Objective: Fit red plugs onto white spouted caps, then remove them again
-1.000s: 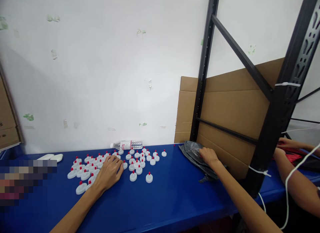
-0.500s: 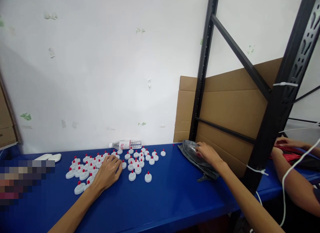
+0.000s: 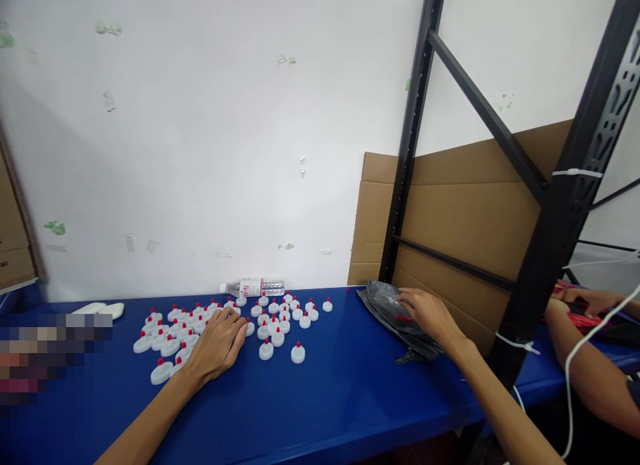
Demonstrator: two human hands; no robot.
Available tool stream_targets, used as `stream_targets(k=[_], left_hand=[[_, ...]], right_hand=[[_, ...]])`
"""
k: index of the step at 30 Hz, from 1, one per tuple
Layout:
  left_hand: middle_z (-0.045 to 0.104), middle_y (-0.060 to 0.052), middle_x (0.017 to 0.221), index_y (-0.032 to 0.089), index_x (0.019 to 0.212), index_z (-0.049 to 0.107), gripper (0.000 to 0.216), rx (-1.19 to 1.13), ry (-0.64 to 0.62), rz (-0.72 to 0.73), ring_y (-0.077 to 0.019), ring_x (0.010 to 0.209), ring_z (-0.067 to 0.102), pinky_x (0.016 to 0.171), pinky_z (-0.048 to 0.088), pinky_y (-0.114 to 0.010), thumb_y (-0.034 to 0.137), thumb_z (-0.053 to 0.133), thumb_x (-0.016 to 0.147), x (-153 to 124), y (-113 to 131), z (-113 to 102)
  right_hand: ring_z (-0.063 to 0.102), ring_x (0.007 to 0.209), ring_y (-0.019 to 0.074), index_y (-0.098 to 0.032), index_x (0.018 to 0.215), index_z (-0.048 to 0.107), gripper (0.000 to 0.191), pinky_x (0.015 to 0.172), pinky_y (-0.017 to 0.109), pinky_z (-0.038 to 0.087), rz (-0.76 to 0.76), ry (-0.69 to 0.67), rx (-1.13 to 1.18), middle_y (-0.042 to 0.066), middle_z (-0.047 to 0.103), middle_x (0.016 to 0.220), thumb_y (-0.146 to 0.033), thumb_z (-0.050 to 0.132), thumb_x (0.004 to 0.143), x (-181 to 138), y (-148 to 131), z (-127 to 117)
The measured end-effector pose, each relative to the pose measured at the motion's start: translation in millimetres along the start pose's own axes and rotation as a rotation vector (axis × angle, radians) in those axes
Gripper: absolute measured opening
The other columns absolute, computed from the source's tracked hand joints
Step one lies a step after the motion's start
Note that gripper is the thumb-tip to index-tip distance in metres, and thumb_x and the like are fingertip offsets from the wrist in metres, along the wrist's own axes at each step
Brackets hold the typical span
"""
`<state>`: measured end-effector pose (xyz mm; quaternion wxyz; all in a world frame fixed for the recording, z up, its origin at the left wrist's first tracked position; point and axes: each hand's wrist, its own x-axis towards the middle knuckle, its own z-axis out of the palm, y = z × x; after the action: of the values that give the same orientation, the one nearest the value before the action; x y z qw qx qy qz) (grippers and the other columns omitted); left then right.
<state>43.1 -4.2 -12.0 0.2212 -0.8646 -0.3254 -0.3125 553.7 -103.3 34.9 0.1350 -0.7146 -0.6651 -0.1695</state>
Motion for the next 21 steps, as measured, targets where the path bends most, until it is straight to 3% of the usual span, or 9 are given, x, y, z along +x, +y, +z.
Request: stream_targets(k=[2,8,11,14,18,21], left_hand=[[0.064,-0.009,0.085,0.018,0.083,0.064,0.033,-0.029,0.000,-0.007,-0.0270,0.089,0.054,0.082,0.044,-0.045,0.021,0.036,0.100,-0.2,0.1,-0.5],[0.062,-0.008,0.083,0.018,0.081,0.063,0.031,-0.082,-0.007,-0.024,-0.0264,0.088,0.054,0.083,0.046,-0.044,0.021,0.038,0.099,-2.4,1.4,-0.2],[0.063,-0.008,0.083,0.019,0.084,0.064,0.030,-0.095,-0.005,-0.038,-0.0255,0.088,0.055,0.083,0.047,-0.042,0.021,0.038,0.099,-3.4,5.7,-0.6],[0.064,-0.008,0.086,0.018,0.099,0.066,0.027,-0.091,0.015,-0.089,-0.0246,0.088,0.057,0.081,0.049,-0.039,0.020,0.039,0.099,-0.7,4.9,-0.4],[0.068,-0.011,0.097,0.015,0.109,0.065,0.030,-0.035,0.051,-0.278,-0.0254,0.097,0.059,0.085,0.050,-0.039,0.012,0.038,0.096,12.1,-22.5,0.1],[0.070,-0.012,0.096,0.013,0.103,0.067,0.026,0.028,0.014,-0.442,-0.0278,0.101,0.060,0.088,0.050,-0.044,0.011,0.042,0.096,26.1,-56.9,3.6]], right_hand=[[0.063,0.116,0.0304,-0.022,0.105,0.073,0.033,0.092,0.037,0.048,0.013,-0.012,-0.002,0.011,0.066,0.131,-0.030,0.042,0.096,-3.4,-5.9,1.4],[0.071,0.079,0.0250,-0.025,0.094,0.068,0.025,0.069,0.030,0.048,0.007,-0.121,0.092,0.006,0.076,0.086,-0.033,0.045,0.095,-8.6,-18.4,5.5],[0.072,0.079,0.0259,-0.026,0.093,0.066,0.023,0.071,0.031,0.049,0.020,-0.090,0.156,0.005,0.076,0.084,-0.033,0.044,0.094,-10.7,-19.2,0.3],[0.074,0.090,0.0284,-0.025,0.097,0.062,0.023,0.078,0.034,0.053,0.084,0.036,0.205,0.008,0.078,0.095,-0.036,0.042,0.095,-12.6,-23.8,-12.5],[0.074,0.097,0.0258,-0.028,0.096,0.061,0.024,0.084,0.031,0.056,0.110,0.176,0.289,0.004,0.078,0.100,-0.046,0.044,0.095,-12.4,-54.8,-35.6],[0.076,0.087,0.0252,-0.028,0.088,0.064,0.022,0.079,0.032,0.059,-0.006,0.238,0.465,0.002,0.078,0.090,-0.047,0.054,0.091,-4.1,-98.0,-44.2]])
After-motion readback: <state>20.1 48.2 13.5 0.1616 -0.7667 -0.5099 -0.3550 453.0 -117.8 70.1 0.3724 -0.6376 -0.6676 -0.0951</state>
